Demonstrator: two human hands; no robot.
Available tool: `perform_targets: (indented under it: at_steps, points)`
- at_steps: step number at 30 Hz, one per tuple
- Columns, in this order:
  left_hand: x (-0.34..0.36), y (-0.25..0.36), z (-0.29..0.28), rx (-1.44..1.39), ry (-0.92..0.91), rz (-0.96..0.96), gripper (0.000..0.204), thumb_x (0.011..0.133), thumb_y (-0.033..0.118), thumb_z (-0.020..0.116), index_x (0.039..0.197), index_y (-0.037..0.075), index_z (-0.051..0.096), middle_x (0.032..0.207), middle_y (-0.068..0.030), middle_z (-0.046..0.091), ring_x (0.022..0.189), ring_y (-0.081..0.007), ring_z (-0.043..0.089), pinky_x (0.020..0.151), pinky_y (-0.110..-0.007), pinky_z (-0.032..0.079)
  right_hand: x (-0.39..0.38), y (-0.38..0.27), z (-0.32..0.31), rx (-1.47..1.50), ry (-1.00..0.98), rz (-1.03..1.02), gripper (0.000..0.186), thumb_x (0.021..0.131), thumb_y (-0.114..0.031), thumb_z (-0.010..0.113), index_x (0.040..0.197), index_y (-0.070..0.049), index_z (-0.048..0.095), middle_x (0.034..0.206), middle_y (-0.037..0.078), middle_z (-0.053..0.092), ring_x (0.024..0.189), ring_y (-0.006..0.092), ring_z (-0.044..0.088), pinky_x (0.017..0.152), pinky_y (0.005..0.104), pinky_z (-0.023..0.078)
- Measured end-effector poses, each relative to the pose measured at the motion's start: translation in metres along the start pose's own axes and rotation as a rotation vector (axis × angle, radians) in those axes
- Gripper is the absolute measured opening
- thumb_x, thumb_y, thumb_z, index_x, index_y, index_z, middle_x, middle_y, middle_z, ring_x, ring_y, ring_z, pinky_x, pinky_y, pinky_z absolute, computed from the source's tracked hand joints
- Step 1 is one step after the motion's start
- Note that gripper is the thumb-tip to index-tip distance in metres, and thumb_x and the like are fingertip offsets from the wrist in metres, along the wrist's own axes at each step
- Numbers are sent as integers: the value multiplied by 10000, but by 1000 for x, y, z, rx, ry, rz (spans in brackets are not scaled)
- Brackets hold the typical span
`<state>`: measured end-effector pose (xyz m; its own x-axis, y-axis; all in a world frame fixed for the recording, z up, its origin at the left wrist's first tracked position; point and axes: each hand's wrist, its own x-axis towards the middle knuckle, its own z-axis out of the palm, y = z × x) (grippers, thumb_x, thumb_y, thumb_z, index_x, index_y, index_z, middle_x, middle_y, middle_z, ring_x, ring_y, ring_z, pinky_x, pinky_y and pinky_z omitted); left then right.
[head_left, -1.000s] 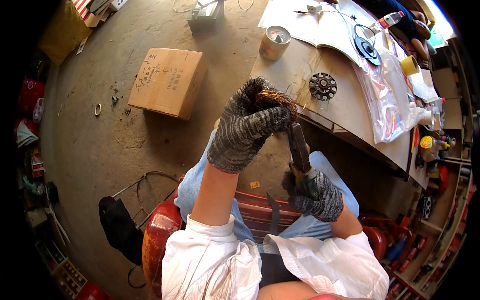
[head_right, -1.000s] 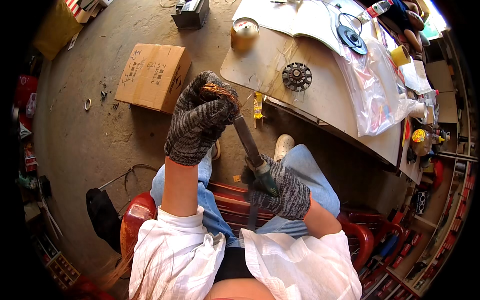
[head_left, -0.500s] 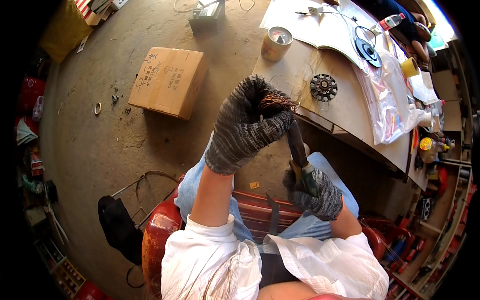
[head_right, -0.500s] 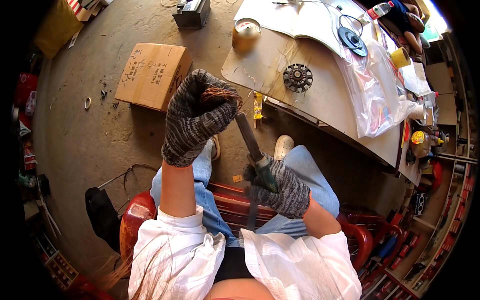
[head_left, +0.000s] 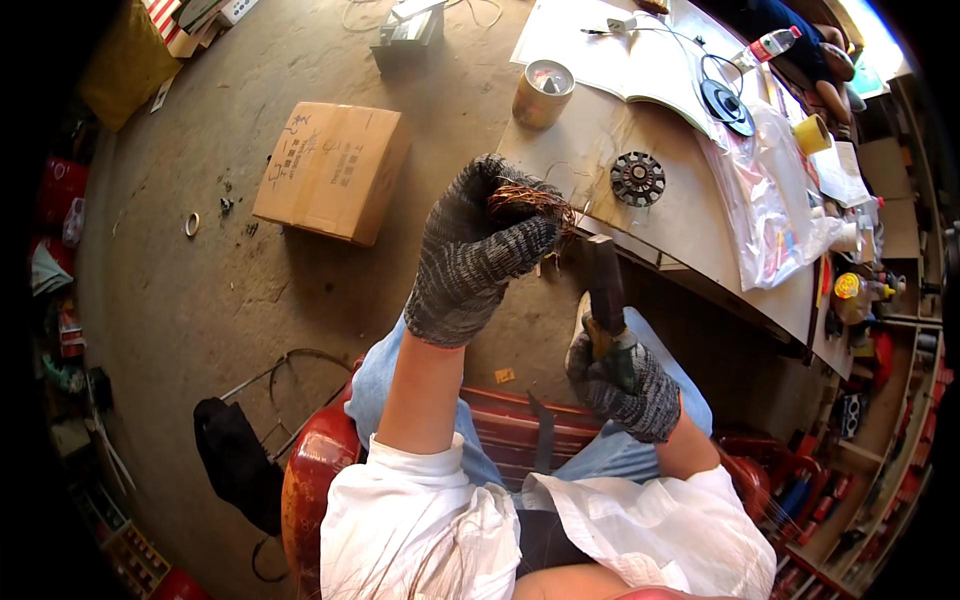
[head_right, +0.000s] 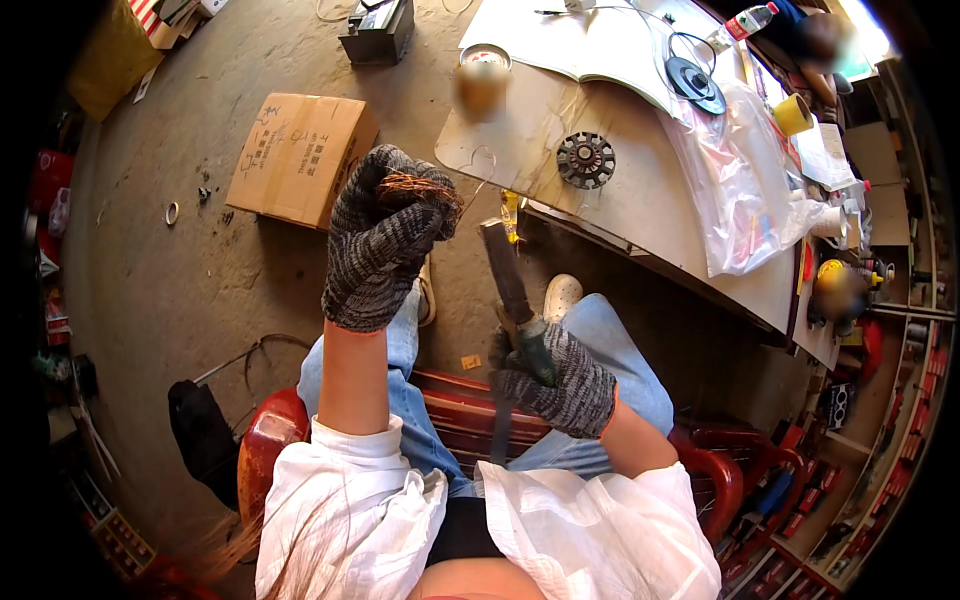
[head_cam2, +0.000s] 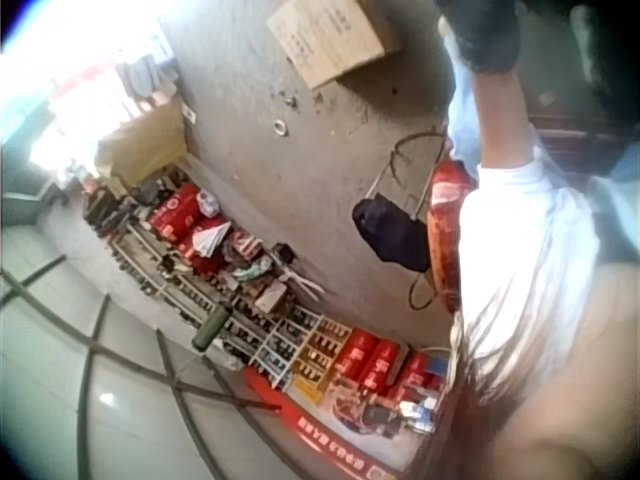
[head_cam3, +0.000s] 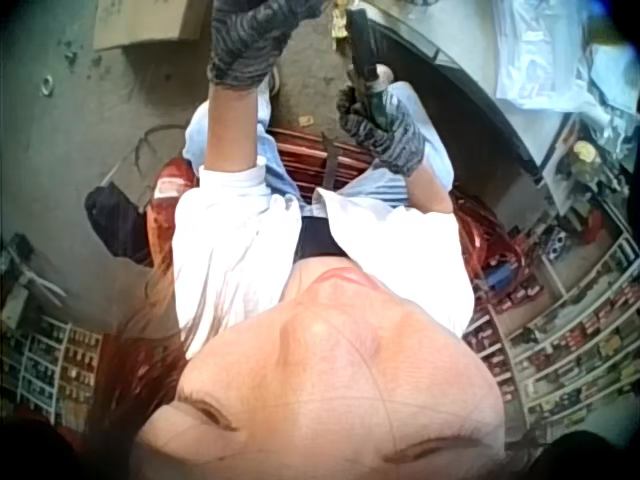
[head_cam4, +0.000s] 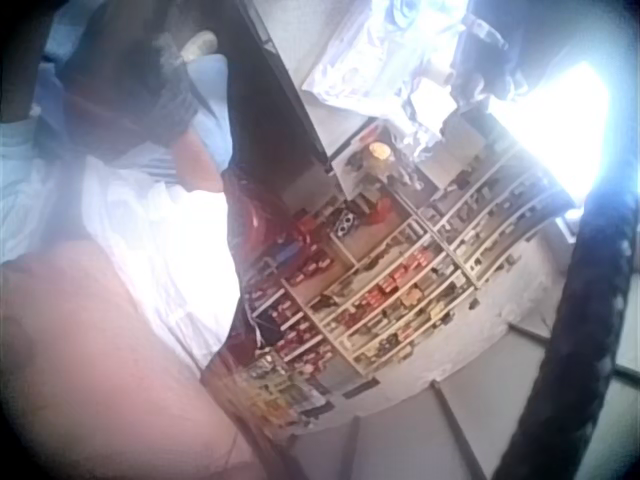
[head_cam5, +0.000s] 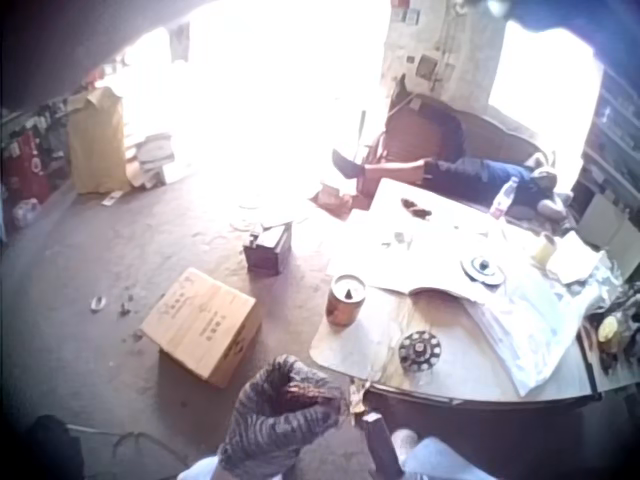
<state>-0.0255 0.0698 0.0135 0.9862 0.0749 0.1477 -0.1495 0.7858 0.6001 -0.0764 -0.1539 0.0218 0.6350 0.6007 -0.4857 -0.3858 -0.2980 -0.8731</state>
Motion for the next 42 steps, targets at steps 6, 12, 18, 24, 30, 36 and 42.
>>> perform_targets:
  at_steps: [6, 12, 18, 24, 30, 36, 42]
  points:
    - [-3, -4, 1, 47, 54, -25, 440, 714, -92, 654, 1105, 77, 544, 1002, -88, 591, 892, -188, 592, 728, -309, 523, 2, -11, 5, -167, -15, -21, 446, 747, -179, 701, 1098, -59, 455, 823, 38, 536, 697, 140, 530, 654, 275, 457]
    - [-2, -2, 3, 120, 22, -5, 442, 711, -90, 663, 1104, 73, 544, 1006, -78, 593, 920, -177, 590, 762, -305, 525, 4, -17, 7, -128, -35, -15, 468, 727, -194, 727, 1088, -57, 462, 861, 46, 529, 771, 151, 524, 687, 290, 457]
    - [-2, -1, 4, 130, 36, -17, 442, 701, -84, 675, 1094, 72, 548, 997, -77, 605, 920, -170, 594, 779, -299, 522, 4, -18, 8, -120, -38, -22, 471, 723, -186, 731, 1087, -54, 462, 863, 47, 527, 763, 156, 510, 715, 289, 455]
    - [-3, -3, 3, 101, 43, 8, 446, 702, -76, 680, 1103, 69, 547, 1013, -85, 606, 933, -174, 595, 791, -301, 526, 6, -12, 6, -197, -47, -92, 459, 725, -173, 725, 1083, -54, 464, 850, 44, 522, 750, 159, 498, 688, 298, 442]
    - [-4, -4, 3, 130, 46, 3, 463, 704, -89, 673, 1115, 79, 546, 1030, -95, 604, 948, -180, 594, 796, -310, 530, 6, -18, 11, -133, -9, -75, 425, 731, -163, 715, 1057, -52, 465, 839, 37, 511, 740, 154, 483, 686, 298, 431]
    - [-4, -6, 1, 108, 61, -1, 457, 704, -83, 677, 1111, 78, 547, 1030, -95, 604, 940, -179, 596, 789, -308, 530, 5, -26, 12, -132, -43, -55, 419, 738, -162, 711, 1053, -54, 456, 854, 29, 502, 763, 138, 480, 706, 282, 432]
    - [-3, -6, 3, 108, 46, -20, 450, 698, -73, 689, 1100, 73, 547, 1012, -92, 608, 924, -178, 600, 780, -306, 529, 3, -11, 9, -128, -2, -44, 392, 742, -157, 690, 1051, -51, 476, 823, 36, 536, 740, 145, 522, 680, 295, 456]
